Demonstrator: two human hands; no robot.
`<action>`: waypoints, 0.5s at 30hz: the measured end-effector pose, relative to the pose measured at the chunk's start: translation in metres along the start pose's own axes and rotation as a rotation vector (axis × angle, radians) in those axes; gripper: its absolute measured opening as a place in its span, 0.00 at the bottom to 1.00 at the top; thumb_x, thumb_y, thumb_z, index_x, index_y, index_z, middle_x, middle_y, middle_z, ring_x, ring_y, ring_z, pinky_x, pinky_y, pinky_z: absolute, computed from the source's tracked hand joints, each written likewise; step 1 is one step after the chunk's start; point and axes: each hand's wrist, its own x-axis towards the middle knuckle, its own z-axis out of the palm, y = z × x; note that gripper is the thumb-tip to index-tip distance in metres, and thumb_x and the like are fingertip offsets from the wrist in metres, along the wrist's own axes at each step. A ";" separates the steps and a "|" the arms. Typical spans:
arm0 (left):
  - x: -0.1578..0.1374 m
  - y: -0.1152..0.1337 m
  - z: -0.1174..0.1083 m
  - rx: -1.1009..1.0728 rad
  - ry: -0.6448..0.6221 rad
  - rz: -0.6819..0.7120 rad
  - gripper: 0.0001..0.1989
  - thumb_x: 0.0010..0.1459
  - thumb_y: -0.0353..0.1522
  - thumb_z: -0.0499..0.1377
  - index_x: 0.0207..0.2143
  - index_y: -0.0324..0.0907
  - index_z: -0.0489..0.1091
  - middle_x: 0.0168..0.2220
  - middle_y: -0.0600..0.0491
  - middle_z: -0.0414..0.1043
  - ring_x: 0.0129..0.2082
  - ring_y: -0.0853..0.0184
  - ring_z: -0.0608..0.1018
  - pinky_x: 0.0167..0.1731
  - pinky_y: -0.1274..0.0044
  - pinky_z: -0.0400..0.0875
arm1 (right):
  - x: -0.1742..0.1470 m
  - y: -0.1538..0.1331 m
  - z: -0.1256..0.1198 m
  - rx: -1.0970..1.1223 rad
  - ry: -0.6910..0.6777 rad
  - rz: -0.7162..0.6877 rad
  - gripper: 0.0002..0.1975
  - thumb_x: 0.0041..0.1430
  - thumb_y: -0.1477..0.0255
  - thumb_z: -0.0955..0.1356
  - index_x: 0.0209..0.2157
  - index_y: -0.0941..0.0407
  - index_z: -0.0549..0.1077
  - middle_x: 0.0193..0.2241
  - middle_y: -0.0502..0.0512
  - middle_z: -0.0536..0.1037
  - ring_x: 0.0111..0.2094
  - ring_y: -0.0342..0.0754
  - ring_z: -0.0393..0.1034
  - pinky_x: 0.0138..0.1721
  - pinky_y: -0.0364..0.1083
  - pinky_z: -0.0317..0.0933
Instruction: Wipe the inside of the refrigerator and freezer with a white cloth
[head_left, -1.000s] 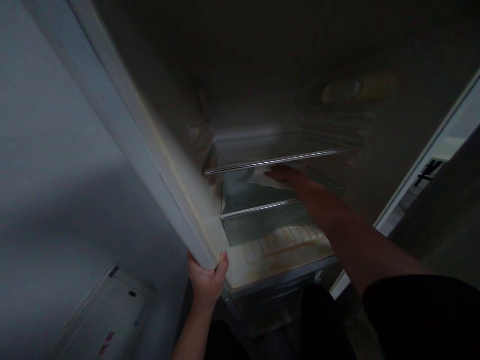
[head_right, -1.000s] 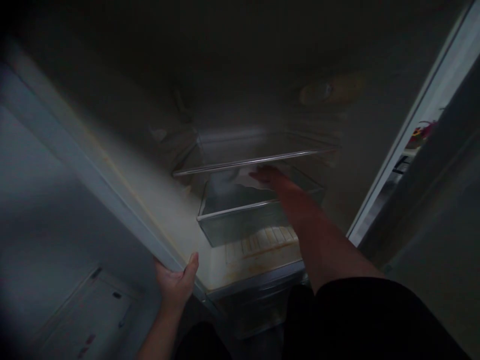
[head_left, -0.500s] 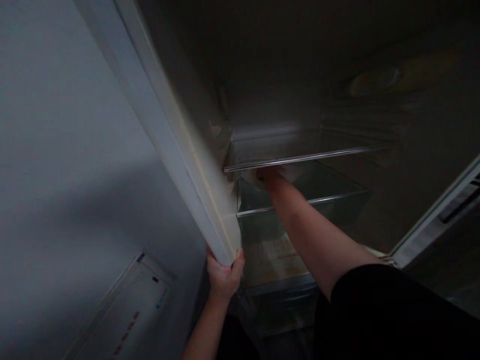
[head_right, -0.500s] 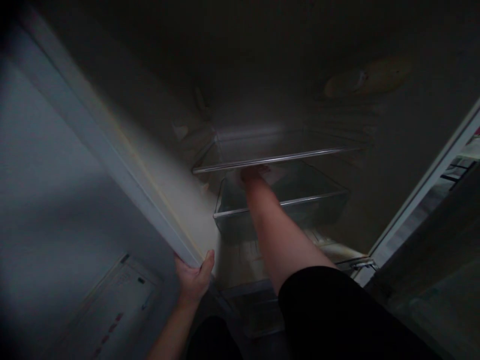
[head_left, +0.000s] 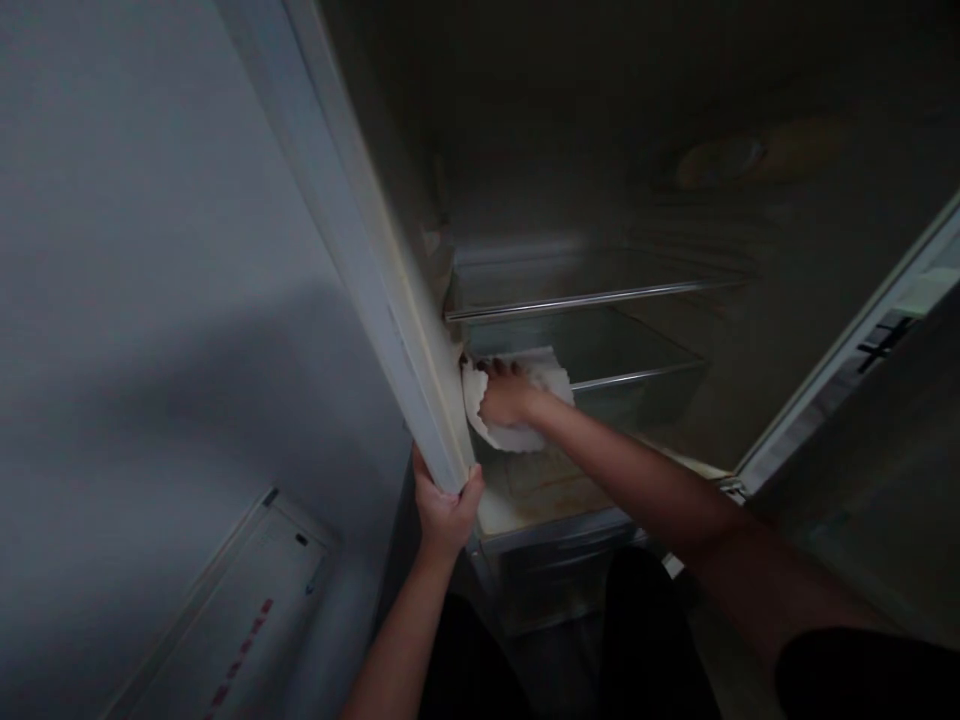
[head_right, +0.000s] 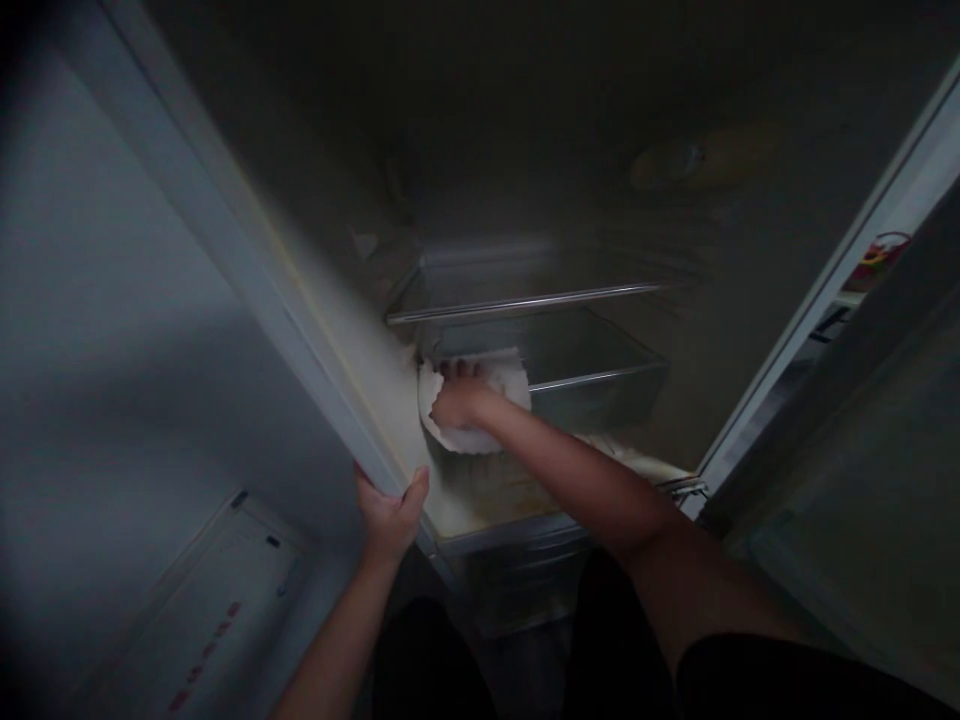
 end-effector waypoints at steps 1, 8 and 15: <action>0.000 0.001 0.000 0.004 0.004 -0.003 0.39 0.53 0.40 0.68 0.63 0.40 0.60 0.55 0.40 0.73 0.52 0.56 0.79 0.56 0.64 0.72 | -0.015 -0.001 0.003 -0.012 0.038 -0.034 0.35 0.66 0.61 0.64 0.71 0.57 0.60 0.73 0.64 0.50 0.72 0.72 0.44 0.69 0.71 0.43; 0.003 0.005 0.000 -0.039 0.013 -0.010 0.33 0.51 0.39 0.69 0.56 0.40 0.64 0.48 0.44 0.75 0.46 0.60 0.81 0.51 0.68 0.75 | -0.059 0.048 0.011 0.036 0.315 0.175 0.32 0.71 0.49 0.56 0.68 0.47 0.65 0.69 0.55 0.62 0.70 0.59 0.54 0.68 0.61 0.49; 0.004 0.010 0.002 -0.076 0.038 -0.018 0.31 0.48 0.37 0.70 0.52 0.41 0.64 0.45 0.46 0.74 0.44 0.61 0.81 0.48 0.69 0.76 | -0.119 0.185 0.011 0.015 0.584 0.733 0.29 0.72 0.65 0.51 0.56 0.59 0.77 0.54 0.65 0.77 0.56 0.57 0.70 0.61 0.55 0.57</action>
